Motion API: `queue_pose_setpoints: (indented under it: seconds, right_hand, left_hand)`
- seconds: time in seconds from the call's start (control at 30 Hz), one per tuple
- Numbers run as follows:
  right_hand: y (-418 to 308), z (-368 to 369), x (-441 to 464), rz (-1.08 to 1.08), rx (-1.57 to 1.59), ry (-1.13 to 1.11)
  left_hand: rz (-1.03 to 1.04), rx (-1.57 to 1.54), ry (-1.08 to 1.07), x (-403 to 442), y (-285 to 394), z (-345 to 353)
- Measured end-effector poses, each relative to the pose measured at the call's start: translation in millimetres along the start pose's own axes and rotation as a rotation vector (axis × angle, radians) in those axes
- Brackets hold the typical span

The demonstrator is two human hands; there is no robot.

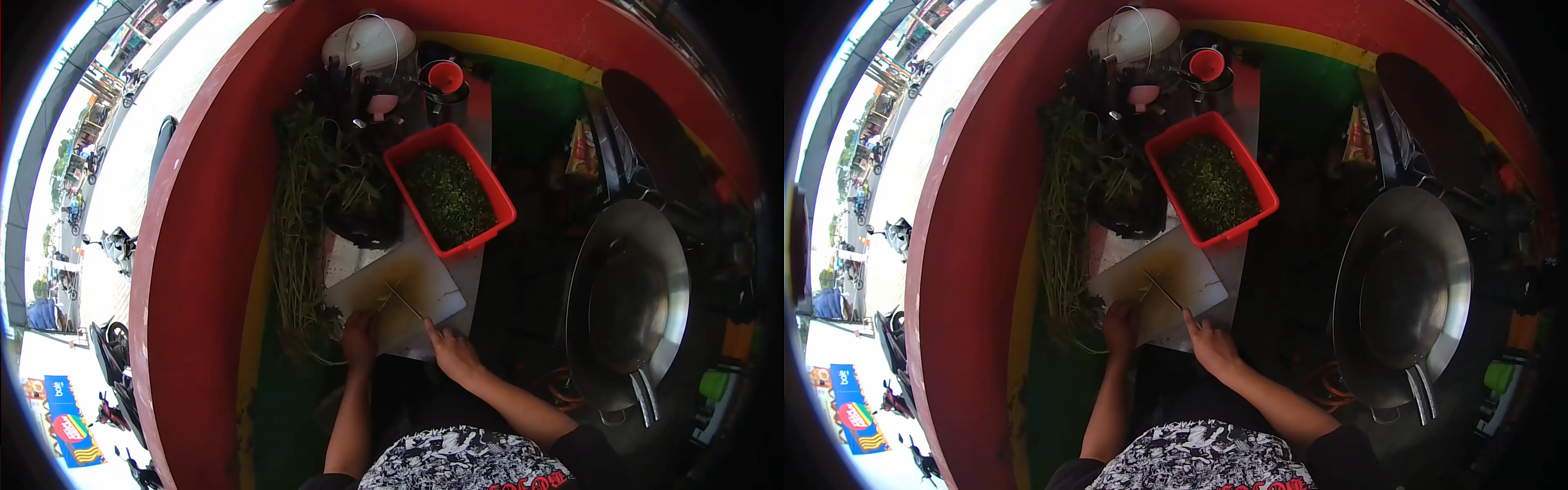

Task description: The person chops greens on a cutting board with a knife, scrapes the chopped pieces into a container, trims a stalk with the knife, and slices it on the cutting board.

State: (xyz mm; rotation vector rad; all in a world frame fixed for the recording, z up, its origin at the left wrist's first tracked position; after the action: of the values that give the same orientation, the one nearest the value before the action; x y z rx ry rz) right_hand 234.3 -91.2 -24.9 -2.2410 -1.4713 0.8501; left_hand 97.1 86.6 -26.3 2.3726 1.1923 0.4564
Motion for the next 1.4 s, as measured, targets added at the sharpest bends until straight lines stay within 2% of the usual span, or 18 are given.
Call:
queue_pose_setpoints:
  seconds: [0.13,0.23,0.3,0.33,0.37,0.4,0.43,0.5,0.63,0.8,0.87,0.93,0.97,1.03,1.1,1.23,1.3,1.4]
  right_hand:
    - [-7.7,-2.2,19.8,-0.010,0.030,0.030]
    - [-4.4,-3.5,26.8,-0.029,0.073,0.027]
    - [2.0,-8.2,29.7,-0.054,0.107,0.033]
    - [4.3,-8.6,28.0,-0.078,0.136,0.025]
    - [5.7,-7.9,23.0,-0.088,0.132,0.024]
    - [3.2,-18.7,15.2,-0.108,0.209,0.102]
    - [-0.8,-33.1,8.6,-0.128,0.288,0.178]
    - [-6.6,-54.8,-6.5,-0.119,0.294,0.209]
    - [1.1,-69.1,-27.6,-0.029,0.319,0.210]
    - [16.9,-57.3,-38.6,-0.032,0.264,0.264]
    - [23.3,-53.4,-37.1,-0.029,0.285,0.289]
    - [30.5,-54.8,-36.3,-0.060,0.352,0.424]
    - [30.3,-53.3,-33.2,-0.064,0.354,0.424]
    - [29.5,-44.3,-16.8,0.088,0.293,0.242]
    - [14.1,-41.3,-3.1,0.026,0.274,0.267]
    - [-21.0,-37.4,10.9,-0.071,0.192,0.361]
    - [-27.9,-32.0,14.8,-0.128,0.170,0.348]
    - [-25.0,-1.5,28.6,-0.230,0.113,0.326]
  left_hand:
    - [0.007,0.078,0.096,-15.8,6.4,-0.9]
    - [-0.073,0.132,0.043,-28.0,7.2,-8.6]
    - [-0.093,-0.055,0.071,-31.7,11.0,-24.5]
    - [-0.093,-0.053,0.077,-33.5,10.6,-24.1]
    - [-0.146,-0.173,0.001,-34.5,6.7,-13.4]
    - [-0.198,-0.293,-0.071,-33.6,4.6,-2.1]
    - [-0.202,-0.292,-0.058,-28.3,7.8,0.1]
    - [-0.062,-0.131,0.040,-11.6,25.5,0.0]
    - [-0.080,-0.226,0.061,23.5,36.0,22.2]
    - [0.157,0.029,0.080,36.0,51.8,27.8]
    - [0.140,0.073,0.048,23.8,54.9,23.0]
    - [0.117,0.125,0.012,6.0,43.8,24.4]
    - [0.111,0.130,0.010,-1.5,32.4,28.4]
    - [0.106,0.137,0.011,-12.7,23.5,23.2]
    - [-0.007,-0.005,0.045,-23.4,7.8,13.5]
    - [-0.125,0.018,0.178,-34.5,-18.5,-37.8]
    - [-0.436,-0.170,0.169,-50.0,-44.9,-66.9]
    - [-0.423,-0.268,0.198,-61.7,-77.1,-81.4]
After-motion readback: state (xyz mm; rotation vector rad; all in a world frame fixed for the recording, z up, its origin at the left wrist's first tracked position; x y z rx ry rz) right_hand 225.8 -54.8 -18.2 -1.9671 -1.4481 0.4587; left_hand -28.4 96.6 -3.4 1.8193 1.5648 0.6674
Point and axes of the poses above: each hand's wrist, its own x-axis towards the middle knuckle, its own z-axis out of the palm, y = z × x, the point moved 8 cm from there along x, towards the middle knuckle, and after that the axes turned 7 degrees about x, right-handed, at the moved point
